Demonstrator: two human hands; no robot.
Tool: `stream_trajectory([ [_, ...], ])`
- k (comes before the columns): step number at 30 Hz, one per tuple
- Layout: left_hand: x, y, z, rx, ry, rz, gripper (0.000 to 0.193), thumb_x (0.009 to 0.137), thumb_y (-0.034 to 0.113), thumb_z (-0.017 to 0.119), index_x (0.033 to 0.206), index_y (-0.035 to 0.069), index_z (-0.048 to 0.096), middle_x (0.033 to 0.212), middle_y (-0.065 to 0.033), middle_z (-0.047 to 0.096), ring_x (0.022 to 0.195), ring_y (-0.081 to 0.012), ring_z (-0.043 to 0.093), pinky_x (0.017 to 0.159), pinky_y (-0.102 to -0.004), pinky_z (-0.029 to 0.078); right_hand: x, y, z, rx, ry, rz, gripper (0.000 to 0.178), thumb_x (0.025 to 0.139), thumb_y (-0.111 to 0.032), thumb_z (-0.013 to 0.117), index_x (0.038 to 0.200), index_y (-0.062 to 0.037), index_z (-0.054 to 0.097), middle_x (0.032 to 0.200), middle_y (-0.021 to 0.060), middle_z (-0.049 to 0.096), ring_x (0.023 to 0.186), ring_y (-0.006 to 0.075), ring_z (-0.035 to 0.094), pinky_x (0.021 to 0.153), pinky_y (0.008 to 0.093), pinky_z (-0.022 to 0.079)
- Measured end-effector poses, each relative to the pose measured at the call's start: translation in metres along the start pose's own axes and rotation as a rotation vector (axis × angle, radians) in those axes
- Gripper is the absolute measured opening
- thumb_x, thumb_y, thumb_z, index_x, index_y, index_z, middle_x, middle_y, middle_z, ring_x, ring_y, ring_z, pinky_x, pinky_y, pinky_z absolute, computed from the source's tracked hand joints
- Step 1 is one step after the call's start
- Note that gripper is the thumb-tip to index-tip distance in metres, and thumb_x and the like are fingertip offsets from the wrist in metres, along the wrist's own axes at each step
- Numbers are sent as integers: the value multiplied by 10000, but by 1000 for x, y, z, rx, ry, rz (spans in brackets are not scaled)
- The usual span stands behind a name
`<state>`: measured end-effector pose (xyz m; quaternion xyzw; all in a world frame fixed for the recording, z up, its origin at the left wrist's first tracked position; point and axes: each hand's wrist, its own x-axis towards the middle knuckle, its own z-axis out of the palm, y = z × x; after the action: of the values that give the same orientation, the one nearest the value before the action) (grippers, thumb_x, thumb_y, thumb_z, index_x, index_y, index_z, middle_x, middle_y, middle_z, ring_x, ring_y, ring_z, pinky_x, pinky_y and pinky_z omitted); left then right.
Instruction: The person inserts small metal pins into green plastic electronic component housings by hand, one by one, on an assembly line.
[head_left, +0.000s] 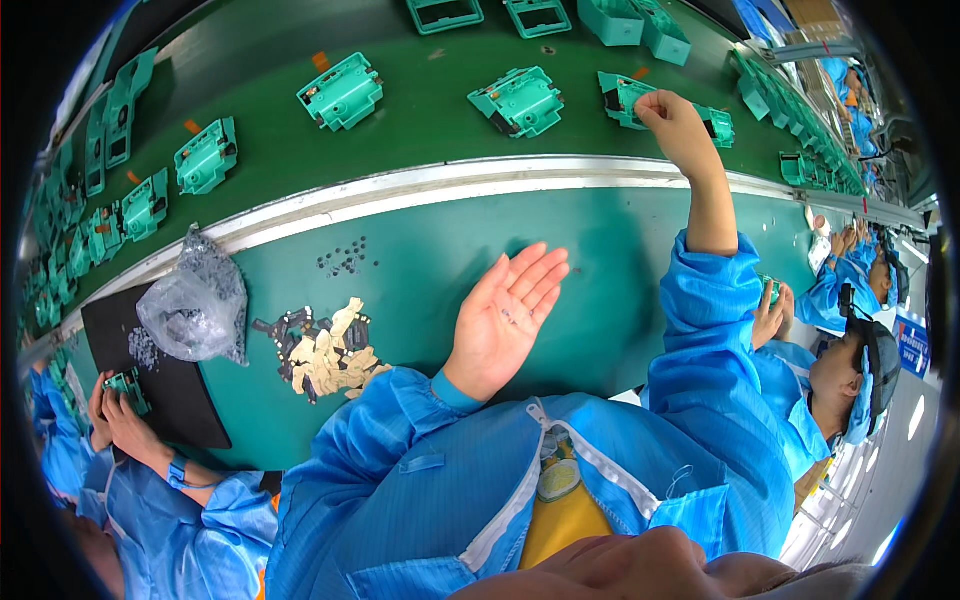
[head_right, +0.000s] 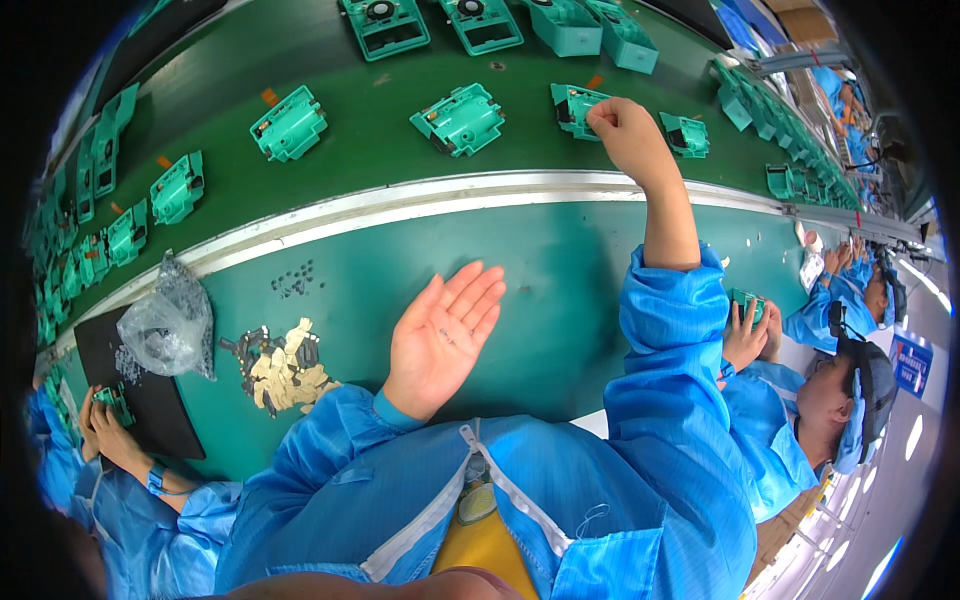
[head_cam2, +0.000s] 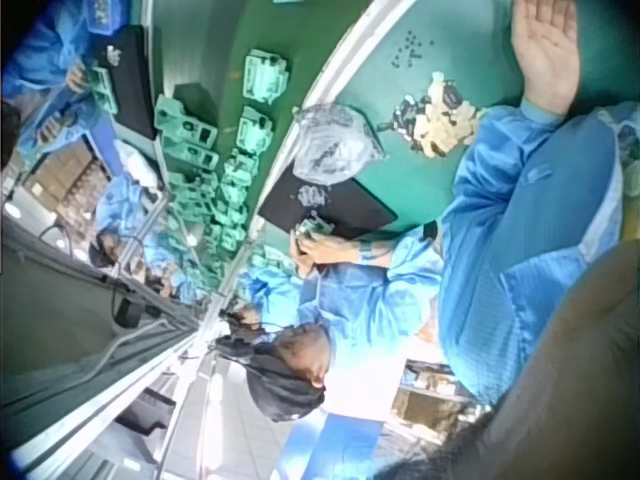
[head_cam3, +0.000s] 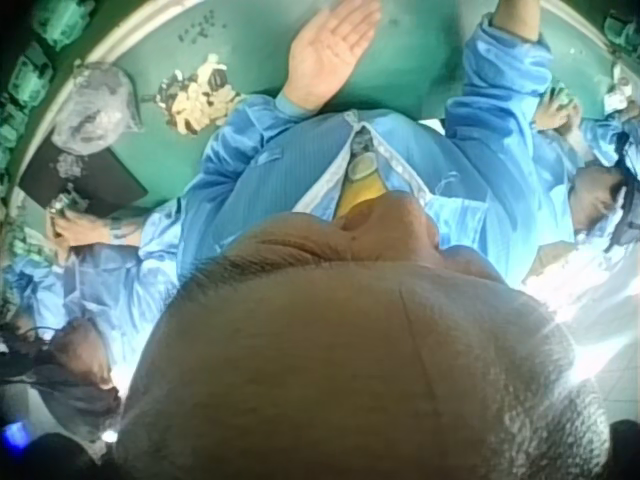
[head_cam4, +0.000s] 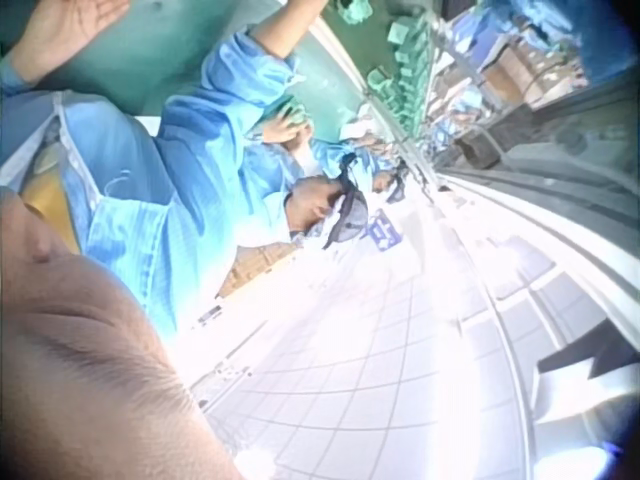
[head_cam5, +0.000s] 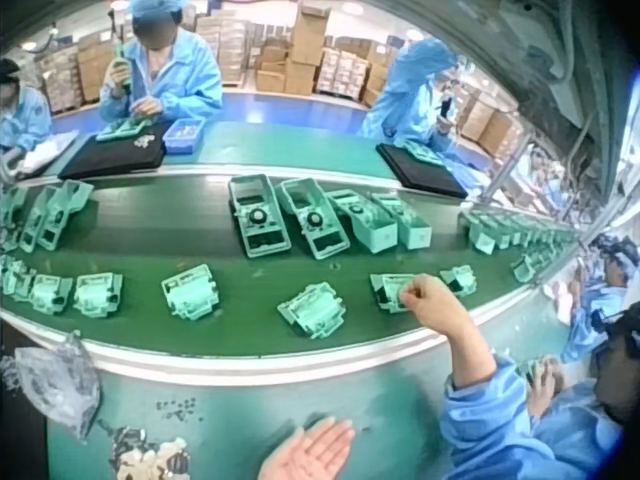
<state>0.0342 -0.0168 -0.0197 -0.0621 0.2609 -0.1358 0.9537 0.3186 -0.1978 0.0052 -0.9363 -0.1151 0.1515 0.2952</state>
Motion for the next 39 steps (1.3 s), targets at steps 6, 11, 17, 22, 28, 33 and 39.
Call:
stream_trajectory([
  [6, 1, 1, 3, -5, -2, 2, 476, 1027, 327, 432, 1372, 2, 479, 1443, -182, 475, 1330, -255, 462, 1112, -379, 356, 2, -3, 5, -52, 29, -17, 230, 892, -161, 641, 948, 62, 645, 790, 89, 643, 719, 159, 571, 671, 310, 465],
  [11, 0, 1, 6, 5, 5, 6, 475, 1025, 332, 435, 1370, 7, 481, 1442, -172, 479, 1332, -253, 460, 1115, -378, 351, -1, -1, 5, -52, 36, -44, 227, 889, -160, 640, 944, 59, 648, 778, 81, 637, 712, 162, 570, 669, 306, 465],
  [17, 2, 1, 6, 18, 12, -7, 477, 1023, 347, 439, 1367, 19, 488, 1434, -160, 491, 1333, -245, 460, 1109, -369, 351, 2, 5, 7, -83, 15, -64, 216, 889, -152, 630, 933, 60, 649, 756, 83, 619, 703, 164, 563, 665, 309, 461],
  [22, 2, 1, 8, 21, -3, -13, 481, 1025, 356, 431, 1366, 21, 491, 1431, -154, 496, 1335, -240, 459, 1109, -360, 347, 3, -5, 13, -189, 54, -46, 209, 886, -133, 586, 934, 63, 642, 751, 122, 606, 708, 207, 579, 687, 340, 464],
  [28, 0, 1, 7, 5, -1, -16, 480, 1027, 354, 422, 1365, 20, 492, 1413, -153, 515, 1326, -236, 472, 1109, -354, 346, 2, -9, 20, -241, 80, -21, 201, 888, -124, 558, 903, 63, 629, 788, 157, 622, 748, 258, 604, 717, 356, 473],
  [33, 0, 0, 6, 3, 0, -3, 480, 1025, 353, 426, 1362, 18, 497, 1405, -153, 524, 1320, -238, 479, 1104, -352, 353, 7, 1, 31, -336, 153, -152, 216, 882, -141, 579, 927, 59, 644, 817, 173, 646, 774, 278, 625, 733, 349, 482],
  [39, 7, -7, -3, -37, -90, 27, 464, 1009, 365, 474, 1314, 19, 530, 1351, -154, 571, 1270, -246, 530, 1080, -355, 387, 18, 32, 12, -214, 140, -116, 304, 910, -259, 652, 1018, 24, 677, 862, 87, 679, 800, 155, 610, 747, 298, 484],
])
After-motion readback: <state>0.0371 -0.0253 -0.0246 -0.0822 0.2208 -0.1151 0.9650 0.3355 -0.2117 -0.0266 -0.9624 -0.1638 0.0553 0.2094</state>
